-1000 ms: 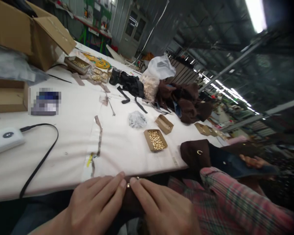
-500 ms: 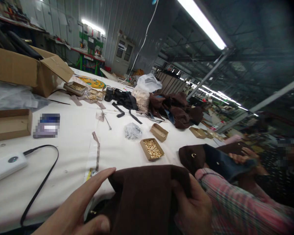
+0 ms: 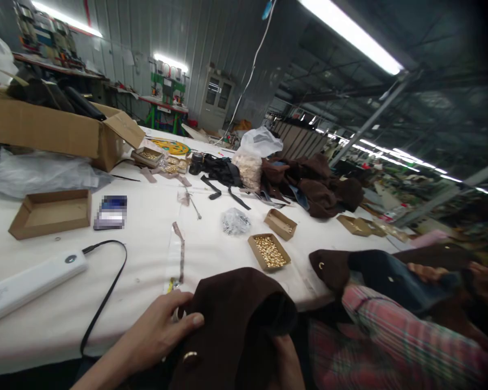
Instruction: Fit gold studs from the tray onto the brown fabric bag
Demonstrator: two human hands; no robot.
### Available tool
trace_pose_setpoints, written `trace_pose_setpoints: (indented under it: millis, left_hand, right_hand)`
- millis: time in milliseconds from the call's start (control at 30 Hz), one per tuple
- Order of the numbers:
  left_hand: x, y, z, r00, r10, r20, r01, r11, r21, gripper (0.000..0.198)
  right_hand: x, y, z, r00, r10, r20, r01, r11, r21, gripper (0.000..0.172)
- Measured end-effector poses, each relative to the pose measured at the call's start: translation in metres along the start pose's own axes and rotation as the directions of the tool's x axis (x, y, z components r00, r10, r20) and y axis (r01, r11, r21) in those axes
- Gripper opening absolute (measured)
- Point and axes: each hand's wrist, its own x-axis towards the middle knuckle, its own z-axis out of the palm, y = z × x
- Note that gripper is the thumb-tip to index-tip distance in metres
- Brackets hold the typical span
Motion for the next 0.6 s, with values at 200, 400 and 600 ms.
trace_pose_setpoints:
  millis: [200, 400, 600]
  left_hand:
    - [0.006, -0.006, 0.016, 0.999, 0.004, 0.046, 0.004, 0.985, -0.174, 0.043]
    - [0.003, -0.021, 0.019, 0.999, 0.042, -0.031, -0.040, 0.998, 0.056, 0.030]
    - [0.001, -0.053, 0.021, 0.865, 0.492, -0.099, -0.423, 0.822, 0.382, 0.026]
  right_hand:
    - [0.002, -0.004, -0.013, 0.994, 0.060, -0.092, -0.057, 0.998, 0.026, 0.074]
    - [0.008, -0.035, -0.048, 0.983, -0.109, 0.145, 0.153, 0.927, -0.342, 0.051]
    - [-0.003, -0.039, -0.048, 0.910, -0.354, 0.216, 0.413, 0.814, -0.407, 0.021]
